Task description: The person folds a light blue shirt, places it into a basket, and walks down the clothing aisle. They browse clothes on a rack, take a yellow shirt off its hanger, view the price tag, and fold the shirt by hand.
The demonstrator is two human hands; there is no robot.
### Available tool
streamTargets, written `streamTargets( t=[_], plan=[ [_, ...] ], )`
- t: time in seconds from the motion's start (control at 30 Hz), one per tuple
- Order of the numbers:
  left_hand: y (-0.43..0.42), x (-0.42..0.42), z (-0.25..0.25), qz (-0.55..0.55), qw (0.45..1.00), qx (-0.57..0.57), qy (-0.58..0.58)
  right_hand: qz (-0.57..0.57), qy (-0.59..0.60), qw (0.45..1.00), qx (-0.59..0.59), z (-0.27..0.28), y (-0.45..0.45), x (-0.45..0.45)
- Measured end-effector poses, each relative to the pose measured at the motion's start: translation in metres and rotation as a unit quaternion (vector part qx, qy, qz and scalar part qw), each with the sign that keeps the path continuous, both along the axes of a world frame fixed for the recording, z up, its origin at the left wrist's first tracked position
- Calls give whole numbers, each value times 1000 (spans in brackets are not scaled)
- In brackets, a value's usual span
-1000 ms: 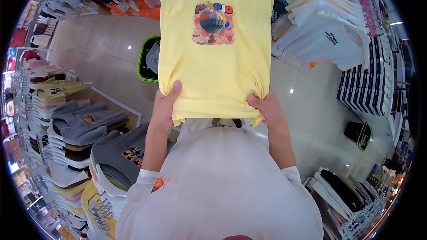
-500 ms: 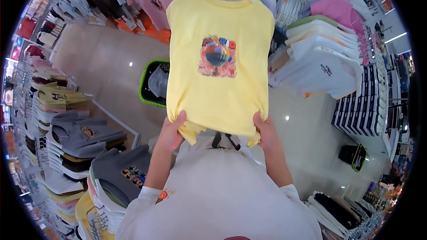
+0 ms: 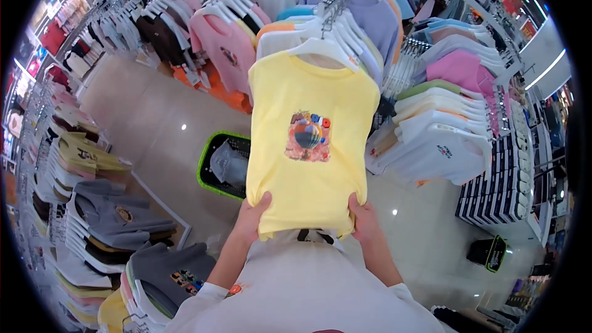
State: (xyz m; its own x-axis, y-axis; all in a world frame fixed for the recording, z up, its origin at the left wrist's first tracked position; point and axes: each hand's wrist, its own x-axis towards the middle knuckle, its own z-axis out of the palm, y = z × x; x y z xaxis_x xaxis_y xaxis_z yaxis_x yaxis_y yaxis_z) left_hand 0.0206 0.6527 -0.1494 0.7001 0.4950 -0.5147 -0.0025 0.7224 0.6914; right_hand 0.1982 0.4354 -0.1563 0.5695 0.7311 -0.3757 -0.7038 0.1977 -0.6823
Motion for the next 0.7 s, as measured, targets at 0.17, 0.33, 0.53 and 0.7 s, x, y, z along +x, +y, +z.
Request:
streamTargets(
  t=[0.17, 0.33, 0.53, 0.7],
  plan=[
    [10, 9, 6, 53, 996, -36, -70, -12, -41, 998, -54, 11, 8, 13],
    [19, 9, 5, 49, 993, -51, -99, 5, -28, 997, -65, 12, 10, 27],
    [18, 18, 6, 17, 989, -32, -146, 37, -112, 991, -58, 24, 17, 28],
    [20, 24, 6, 2, 990, -31, -135, 0, -58, 998, -32, 39, 27, 31]
  ],
)
